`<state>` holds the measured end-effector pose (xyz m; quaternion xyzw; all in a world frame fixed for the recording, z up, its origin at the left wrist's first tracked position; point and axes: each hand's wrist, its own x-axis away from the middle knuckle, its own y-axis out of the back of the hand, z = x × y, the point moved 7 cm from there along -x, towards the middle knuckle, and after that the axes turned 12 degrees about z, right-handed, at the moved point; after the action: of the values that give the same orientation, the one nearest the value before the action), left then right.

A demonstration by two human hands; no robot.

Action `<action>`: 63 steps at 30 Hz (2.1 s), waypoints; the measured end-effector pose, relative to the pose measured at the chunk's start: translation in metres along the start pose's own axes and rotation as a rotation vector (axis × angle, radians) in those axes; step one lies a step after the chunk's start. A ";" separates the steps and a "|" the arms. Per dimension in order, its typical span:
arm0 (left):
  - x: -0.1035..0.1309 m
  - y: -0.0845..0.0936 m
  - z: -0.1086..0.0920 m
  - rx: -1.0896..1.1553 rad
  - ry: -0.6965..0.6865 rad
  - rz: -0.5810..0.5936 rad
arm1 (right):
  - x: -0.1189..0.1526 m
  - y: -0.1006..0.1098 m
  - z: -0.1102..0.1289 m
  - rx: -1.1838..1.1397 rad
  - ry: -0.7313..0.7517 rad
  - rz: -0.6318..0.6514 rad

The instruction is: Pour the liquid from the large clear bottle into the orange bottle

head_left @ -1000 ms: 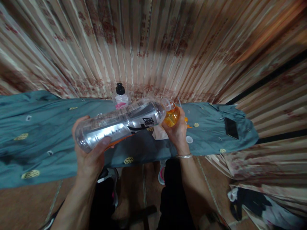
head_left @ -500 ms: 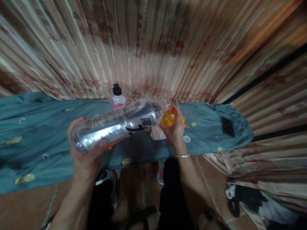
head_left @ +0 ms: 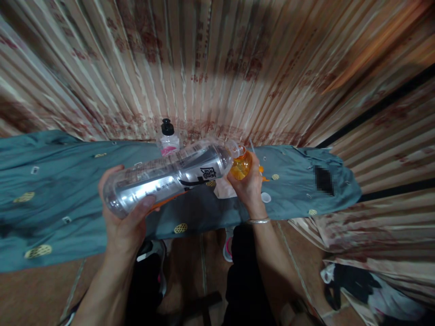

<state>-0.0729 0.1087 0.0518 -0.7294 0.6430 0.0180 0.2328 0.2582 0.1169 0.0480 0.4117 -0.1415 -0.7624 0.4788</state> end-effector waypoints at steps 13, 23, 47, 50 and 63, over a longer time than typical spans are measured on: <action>0.002 -0.003 -0.001 0.004 0.000 0.018 | 0.002 0.000 0.000 0.004 0.020 -0.008; 0.001 -0.005 -0.003 -0.007 -0.011 0.030 | 0.002 -0.001 0.000 -0.009 0.008 0.007; 0.001 0.000 0.003 -0.011 -0.001 0.019 | 0.001 -0.001 -0.001 -0.005 0.013 0.001; 0.001 0.000 0.003 -0.051 -0.008 0.035 | 0.001 0.000 0.000 0.015 0.028 -0.022; 0.001 -0.001 0.002 -0.005 -0.001 0.011 | 0.001 -0.001 -0.002 0.025 0.013 -0.015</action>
<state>-0.0707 0.1087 0.0497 -0.7265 0.6468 0.0209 0.2311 0.2591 0.1168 0.0452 0.4239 -0.1449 -0.7614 0.4686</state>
